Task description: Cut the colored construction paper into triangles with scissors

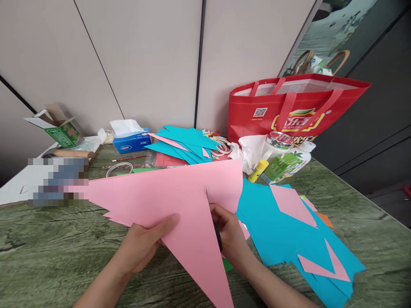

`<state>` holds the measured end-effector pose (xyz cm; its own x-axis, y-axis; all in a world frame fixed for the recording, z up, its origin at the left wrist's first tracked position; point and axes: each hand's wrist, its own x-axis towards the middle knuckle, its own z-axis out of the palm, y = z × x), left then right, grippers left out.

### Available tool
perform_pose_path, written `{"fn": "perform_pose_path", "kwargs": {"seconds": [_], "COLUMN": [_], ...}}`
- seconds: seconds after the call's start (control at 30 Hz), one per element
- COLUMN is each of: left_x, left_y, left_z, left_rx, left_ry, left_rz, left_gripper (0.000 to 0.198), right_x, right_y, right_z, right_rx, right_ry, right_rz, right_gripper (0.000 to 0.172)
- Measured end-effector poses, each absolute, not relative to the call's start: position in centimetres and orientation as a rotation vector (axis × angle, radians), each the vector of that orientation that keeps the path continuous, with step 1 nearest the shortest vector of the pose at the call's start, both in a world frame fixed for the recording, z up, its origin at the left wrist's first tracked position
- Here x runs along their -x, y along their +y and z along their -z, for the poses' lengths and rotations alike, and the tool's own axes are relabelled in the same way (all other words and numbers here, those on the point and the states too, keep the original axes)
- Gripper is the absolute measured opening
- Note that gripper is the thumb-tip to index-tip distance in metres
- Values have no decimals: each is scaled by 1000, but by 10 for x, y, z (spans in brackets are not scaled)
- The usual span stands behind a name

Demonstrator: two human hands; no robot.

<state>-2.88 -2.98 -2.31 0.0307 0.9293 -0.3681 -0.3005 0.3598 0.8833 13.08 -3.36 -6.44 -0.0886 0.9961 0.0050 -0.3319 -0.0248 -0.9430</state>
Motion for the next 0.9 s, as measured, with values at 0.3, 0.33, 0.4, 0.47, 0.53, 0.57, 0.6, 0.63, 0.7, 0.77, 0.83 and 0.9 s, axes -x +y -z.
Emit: {"fn": "perform_pose_path", "kwargs": {"seconds": [0.3, 0.33, 0.4, 0.47, 0.53, 0.57, 0.6, 0.63, 0.7, 0.77, 0.83, 0.9], "left_x": [27, 26, 25, 24, 23, 24, 25, 26, 29, 32, 34, 34], "left_y": [-31, -31, -32, -32, -32, -32, -31, -30, -28, -25, -24, -23], "left_z": [21, 20, 20, 20, 20, 20, 20, 19, 18, 16, 15, 15], "left_rx": [-670, -666, -666, -670, -686, -700, -716, -732, -750, -739, -726, -735], "left_ry": [1151, 1154, 1160, 1165, 1180, 1190, 1196, 1198, 1190, 1181, 1186, 1193], "left_rz": [-1100, -1102, -1110, -1122, -1129, -1132, -1135, -1134, -1146, -1168, -1181, -1155], "left_gripper": [30, 30, 32, 36, 39, 40, 42, 44, 49, 51, 50, 51], "right_x": [-132, -132, -132, -132, -132, -132, -132, -133, -133, -134, -134, -134], "right_y": [-33, -33, -33, -33, -33, -33, -32, -32, -32, -31, -31, -31], "right_z": [70, 70, 71, 72, 71, 71, 70, 69, 67, 67, 68, 69], "right_rx": [920, 920, 921, 922, 933, 941, 950, 959, 973, 983, 993, 990], "right_ry": [-991, -988, -979, -967, -954, -948, -944, -946, -955, -961, -957, -956], "right_rz": [-1447, -1446, -1448, -1451, -1452, -1449, -1442, -1432, -1409, -1399, -1403, -1423], "right_gripper": [20, 20, 20, 20, 20, 19, 18, 18, 18, 17, 16, 17]}}
